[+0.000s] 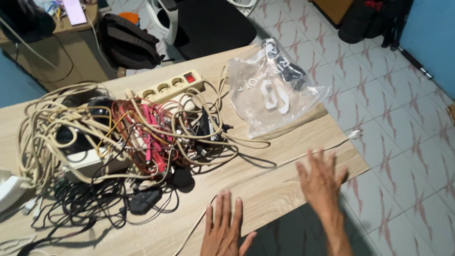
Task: The person untangles a large knot of cables on a wooden table by hand, pulling individual white wires out and straightening them one at a time.
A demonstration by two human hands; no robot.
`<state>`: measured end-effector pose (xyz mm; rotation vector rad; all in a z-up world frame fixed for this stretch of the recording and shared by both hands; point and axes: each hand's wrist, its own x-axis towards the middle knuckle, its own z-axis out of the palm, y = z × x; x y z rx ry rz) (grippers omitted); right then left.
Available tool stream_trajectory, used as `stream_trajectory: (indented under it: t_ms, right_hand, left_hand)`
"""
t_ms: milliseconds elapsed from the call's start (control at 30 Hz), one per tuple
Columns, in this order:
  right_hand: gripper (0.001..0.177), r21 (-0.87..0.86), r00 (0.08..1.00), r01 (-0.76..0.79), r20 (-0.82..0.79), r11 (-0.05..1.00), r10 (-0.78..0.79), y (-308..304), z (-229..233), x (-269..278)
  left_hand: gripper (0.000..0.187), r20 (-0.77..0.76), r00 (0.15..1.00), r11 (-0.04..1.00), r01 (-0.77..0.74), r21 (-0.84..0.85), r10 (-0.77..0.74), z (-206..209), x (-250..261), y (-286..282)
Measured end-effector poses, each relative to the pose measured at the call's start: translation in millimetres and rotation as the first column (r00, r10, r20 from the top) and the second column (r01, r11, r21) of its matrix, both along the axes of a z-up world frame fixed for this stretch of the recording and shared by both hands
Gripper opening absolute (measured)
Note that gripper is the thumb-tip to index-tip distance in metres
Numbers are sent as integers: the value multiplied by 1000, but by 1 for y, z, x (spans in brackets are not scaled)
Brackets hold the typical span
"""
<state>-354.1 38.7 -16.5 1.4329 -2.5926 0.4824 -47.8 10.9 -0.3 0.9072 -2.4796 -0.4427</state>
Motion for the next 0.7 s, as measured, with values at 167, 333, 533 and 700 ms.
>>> stream_trajectory:
  t_ms: [167, 333, 533, 700]
  right_hand:
    - [68, -4, 999, 14, 31, 1000, -14, -12, -4, -36]
    - [70, -47, 992, -105, -72, 993, 101, -13, 10, 2]
    - [54, -64, 857, -513, 22, 856, 515, -30, 33, 113]
    - [20, -221, 895, -421, 58, 880, 443, -47, 51, 117]
  left_hand:
    - [90, -40, 994, 994, -106, -39, 105, 8, 12, -1]
    - [89, -36, 998, 998, -58, 31, 59, 11, 5, -5]
    - [82, -93, 996, 995, 8, 103, 2, 8, -8, -17]
    - [63, -78, 997, 1000, -10, -12, 9, 3, 7, -31]
